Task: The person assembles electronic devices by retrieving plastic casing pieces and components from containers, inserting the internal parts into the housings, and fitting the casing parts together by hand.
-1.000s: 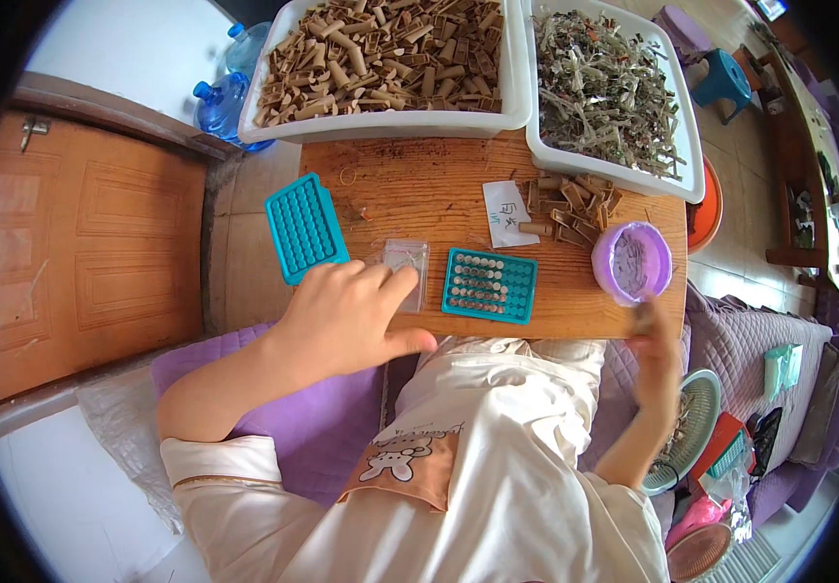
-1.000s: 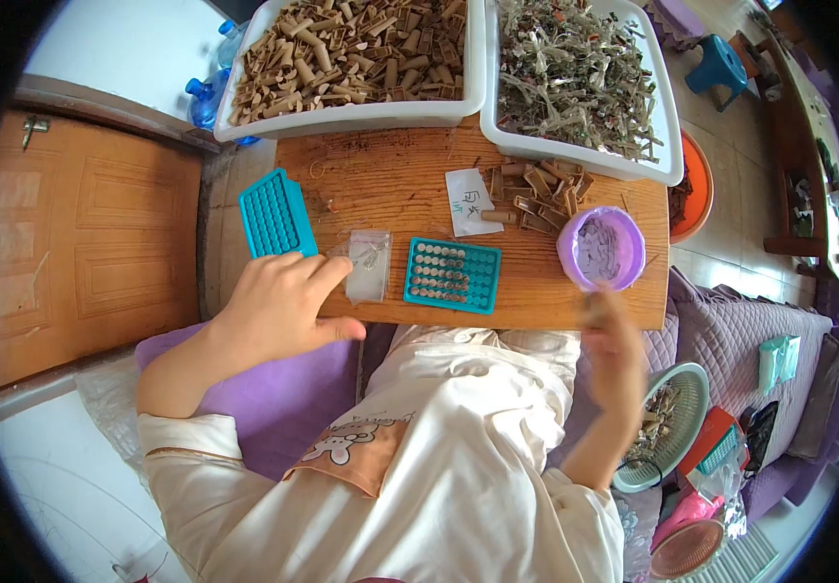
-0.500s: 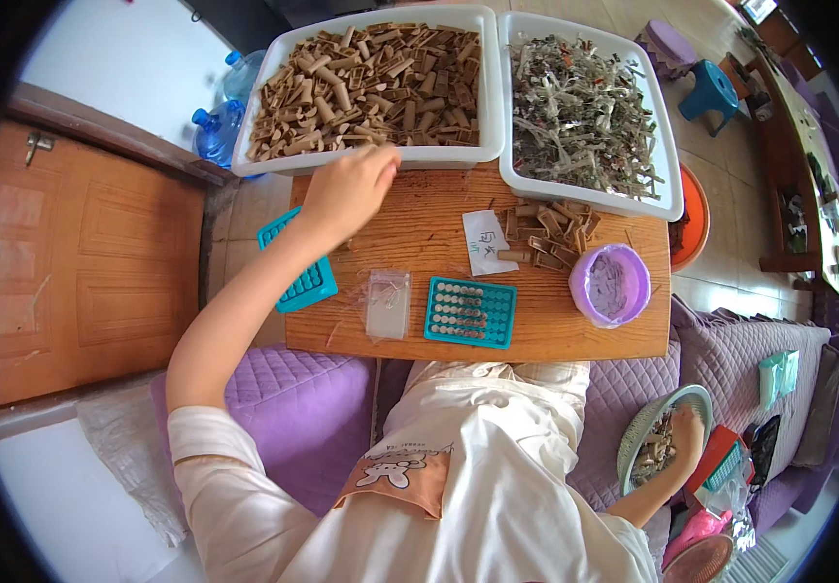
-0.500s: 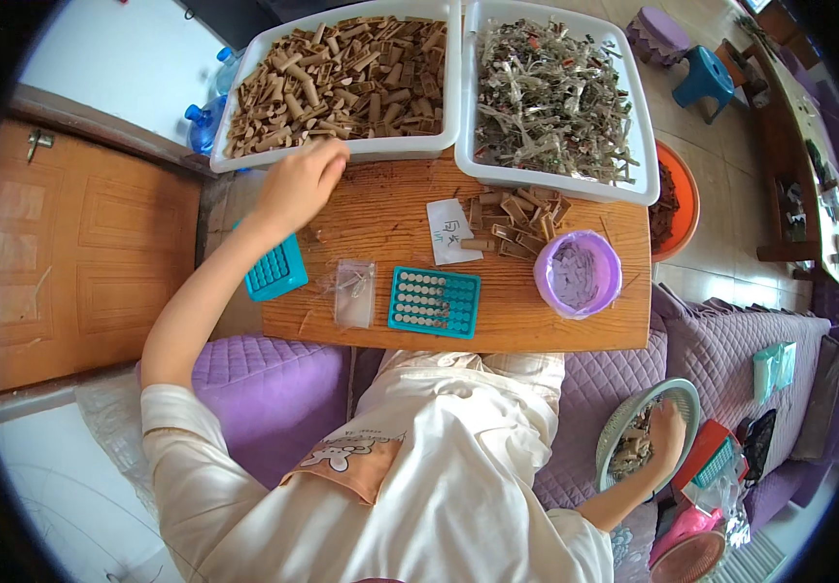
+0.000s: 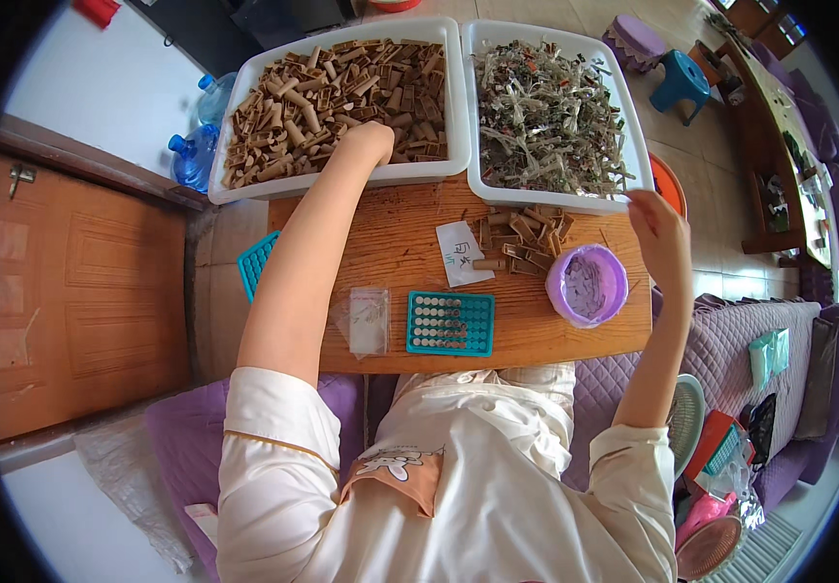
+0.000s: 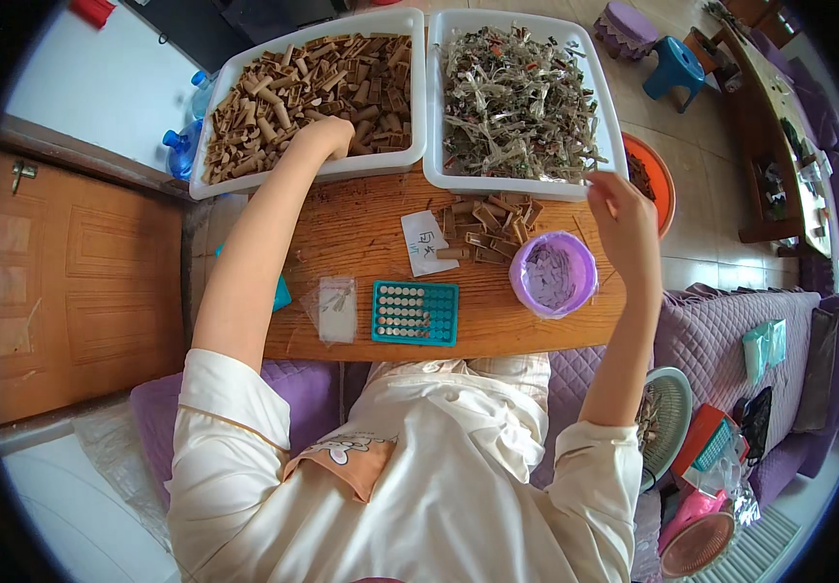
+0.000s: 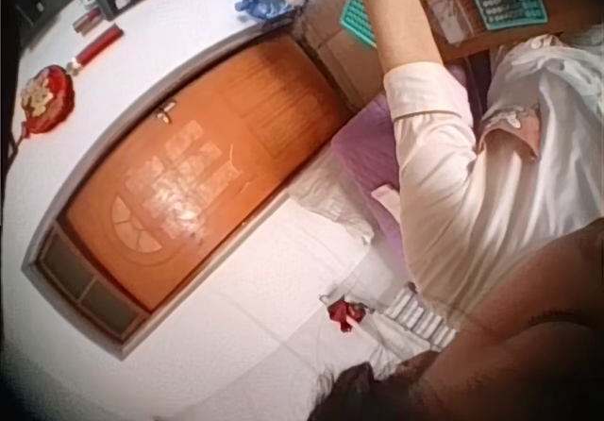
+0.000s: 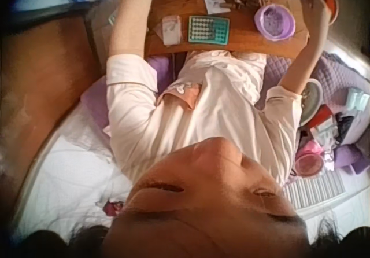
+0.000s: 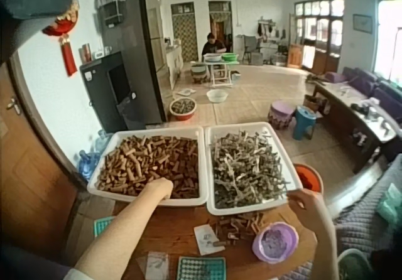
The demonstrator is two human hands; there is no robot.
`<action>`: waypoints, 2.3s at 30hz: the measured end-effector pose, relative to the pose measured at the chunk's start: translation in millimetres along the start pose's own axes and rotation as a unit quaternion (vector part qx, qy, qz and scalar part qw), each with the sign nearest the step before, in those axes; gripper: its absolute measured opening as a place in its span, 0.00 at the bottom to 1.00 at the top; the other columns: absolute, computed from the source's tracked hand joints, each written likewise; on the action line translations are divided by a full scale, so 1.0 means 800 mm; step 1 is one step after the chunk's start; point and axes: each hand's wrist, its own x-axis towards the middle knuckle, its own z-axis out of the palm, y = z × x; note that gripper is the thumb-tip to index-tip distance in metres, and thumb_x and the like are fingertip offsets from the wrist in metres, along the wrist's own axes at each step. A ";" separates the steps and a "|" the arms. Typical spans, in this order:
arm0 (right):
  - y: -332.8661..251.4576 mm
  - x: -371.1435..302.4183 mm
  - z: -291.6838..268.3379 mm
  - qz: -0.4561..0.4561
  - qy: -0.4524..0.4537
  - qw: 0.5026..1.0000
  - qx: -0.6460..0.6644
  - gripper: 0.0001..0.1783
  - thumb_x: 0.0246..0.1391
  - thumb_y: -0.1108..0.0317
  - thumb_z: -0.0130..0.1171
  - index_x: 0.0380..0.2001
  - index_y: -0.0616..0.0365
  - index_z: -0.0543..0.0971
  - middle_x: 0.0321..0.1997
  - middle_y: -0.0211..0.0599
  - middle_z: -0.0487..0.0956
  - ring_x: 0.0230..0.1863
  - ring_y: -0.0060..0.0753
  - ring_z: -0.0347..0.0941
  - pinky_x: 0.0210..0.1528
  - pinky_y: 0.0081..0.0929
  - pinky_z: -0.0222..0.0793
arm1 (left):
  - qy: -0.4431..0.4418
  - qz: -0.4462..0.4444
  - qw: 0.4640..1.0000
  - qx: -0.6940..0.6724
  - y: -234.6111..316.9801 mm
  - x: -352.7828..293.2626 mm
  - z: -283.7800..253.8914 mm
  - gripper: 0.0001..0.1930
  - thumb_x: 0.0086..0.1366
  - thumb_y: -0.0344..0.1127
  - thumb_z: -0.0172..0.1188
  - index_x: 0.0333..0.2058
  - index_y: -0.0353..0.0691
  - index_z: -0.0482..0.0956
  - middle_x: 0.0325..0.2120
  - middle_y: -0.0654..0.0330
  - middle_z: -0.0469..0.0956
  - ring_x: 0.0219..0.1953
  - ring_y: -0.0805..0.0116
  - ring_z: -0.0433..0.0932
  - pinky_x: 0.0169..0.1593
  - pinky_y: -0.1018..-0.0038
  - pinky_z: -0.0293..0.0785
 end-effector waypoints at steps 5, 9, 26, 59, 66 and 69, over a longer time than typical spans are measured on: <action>0.016 0.063 0.053 -0.094 -0.086 0.991 -0.044 0.10 0.42 0.71 0.53 0.33 0.57 0.74 0.30 0.42 0.72 0.34 0.38 0.69 0.37 0.31 0.65 | 0.041 -0.036 0.998 -0.022 0.007 -0.007 0.001 0.14 0.40 0.19 0.53 0.32 0.28 0.75 0.29 0.44 0.73 0.33 0.49 0.74 0.42 0.53 0.67; 0.022 0.084 0.079 -0.162 -0.150 0.962 -0.161 0.09 0.39 0.70 0.55 0.29 0.53 0.76 0.33 0.40 0.68 0.40 0.42 0.64 0.42 0.36 0.62 | 0.127 -0.050 0.989 -0.057 0.012 -0.013 0.001 0.12 0.43 0.21 0.55 0.31 0.28 0.75 0.35 0.45 0.72 0.35 0.53 0.74 0.30 0.63 0.74; -0.028 0.172 0.010 0.012 0.054 0.814 0.578 0.10 0.55 0.67 0.40 0.35 0.63 0.68 0.31 0.34 0.71 0.28 0.24 0.66 0.31 0.23 0.64 | 0.321 0.162 0.696 -0.622 -0.017 -0.175 0.034 0.13 0.61 0.45 0.44 0.29 0.42 0.66 0.15 0.64 0.67 0.17 0.73 0.67 0.23 0.76 0.64; -0.265 -0.123 0.092 -0.184 0.006 0.897 0.401 0.11 0.32 0.82 0.61 0.23 0.63 0.72 0.18 0.32 0.70 0.15 0.22 0.65 0.16 0.17 0.61 | 0.227 0.314 0.442 -0.809 0.064 -0.373 0.139 0.18 0.58 0.36 0.49 0.44 0.37 0.58 0.40 0.53 0.68 0.44 0.64 0.69 0.47 0.71 0.65; -0.273 -0.132 0.103 -0.187 0.066 0.903 0.381 0.12 0.29 0.82 0.63 0.24 0.63 0.74 0.18 0.33 0.71 0.17 0.23 0.67 0.18 0.16 0.64 | 0.250 0.337 0.446 -0.791 0.063 -0.366 0.144 0.16 0.58 0.31 0.49 0.44 0.35 0.59 0.40 0.53 0.68 0.44 0.68 0.68 0.47 0.74 0.66; -0.266 -0.127 0.105 -0.253 0.044 0.911 0.323 0.13 0.30 0.81 0.63 0.26 0.62 0.75 0.20 0.32 0.70 0.18 0.22 0.66 0.18 0.16 0.62 | 0.235 0.334 0.417 -0.812 0.060 -0.370 0.142 0.17 0.58 0.28 0.48 0.46 0.34 0.60 0.42 0.54 0.68 0.43 0.72 0.68 0.46 0.77 0.67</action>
